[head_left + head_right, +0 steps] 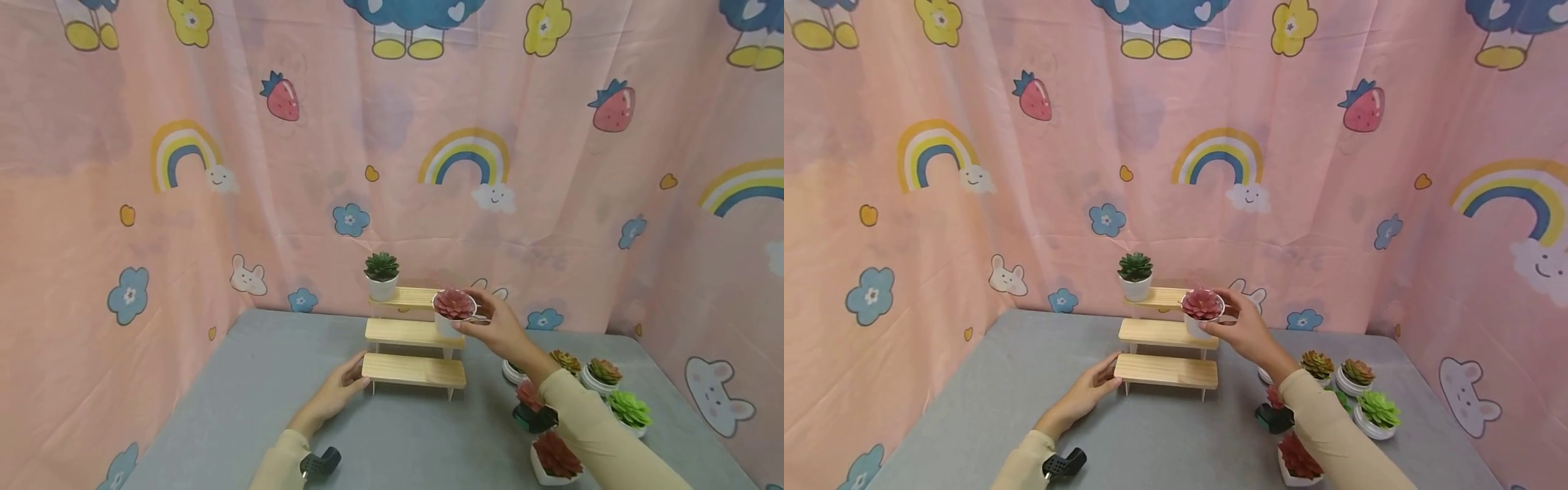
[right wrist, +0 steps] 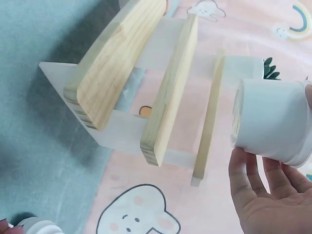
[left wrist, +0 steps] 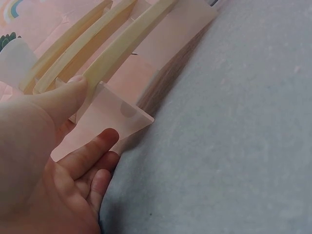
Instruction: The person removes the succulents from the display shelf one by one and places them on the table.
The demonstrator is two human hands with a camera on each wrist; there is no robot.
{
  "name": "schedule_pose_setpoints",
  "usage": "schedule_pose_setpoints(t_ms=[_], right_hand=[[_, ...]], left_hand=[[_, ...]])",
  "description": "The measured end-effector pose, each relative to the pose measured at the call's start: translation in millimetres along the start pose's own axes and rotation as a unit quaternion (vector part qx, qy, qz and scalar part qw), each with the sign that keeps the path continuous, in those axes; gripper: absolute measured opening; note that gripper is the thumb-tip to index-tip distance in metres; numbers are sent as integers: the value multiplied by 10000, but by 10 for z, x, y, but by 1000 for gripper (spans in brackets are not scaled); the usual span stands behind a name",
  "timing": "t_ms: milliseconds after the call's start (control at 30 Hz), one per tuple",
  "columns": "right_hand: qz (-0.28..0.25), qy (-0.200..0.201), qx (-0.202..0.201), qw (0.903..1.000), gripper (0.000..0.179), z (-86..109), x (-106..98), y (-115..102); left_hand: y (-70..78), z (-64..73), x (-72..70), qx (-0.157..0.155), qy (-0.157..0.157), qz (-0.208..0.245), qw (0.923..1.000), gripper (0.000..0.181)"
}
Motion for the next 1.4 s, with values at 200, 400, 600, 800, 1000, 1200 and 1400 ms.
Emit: schedule_pose_setpoints(t_ms=[200,400,600,800,1000,1200,1400], right_hand=[[-136,5,-108,9998,66,113,-49,-29],[-199,11,-183,9996,64,294,-108,4],[-102,7,-86,9999,67,497,-189,68],[131,85,13,9999,68,656,-278,135],[62,273,164,9995,71,841,-392,214],[-237,356,-125,9990,64,1027,-485,260],[-17,479,85,9988,64,1188,-579,345]], left_hand=[[-25,-26,-13,-7,23,52,10000,67],[-74,-44,4,-49,5,55,10000,68],[-72,-38,-2,-102,41,63,9999,68],[-61,-40,-19,-125,47,16,9999,68],[-49,-45,-21,-104,23,38,9999,68],[-51,-40,-10,-147,36,-38,9999,69],[-80,-23,-3,-163,37,-14,9999,69]])
Point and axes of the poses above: each hand's wrist, its own z-axis away from the middle knuckle, its own x-axis out of the palm, y = z × x, the point moved 8 cm from there along -z, towards the middle knuckle, and after that the axes turned 3 degrees about -x, right-handed, at the moved point
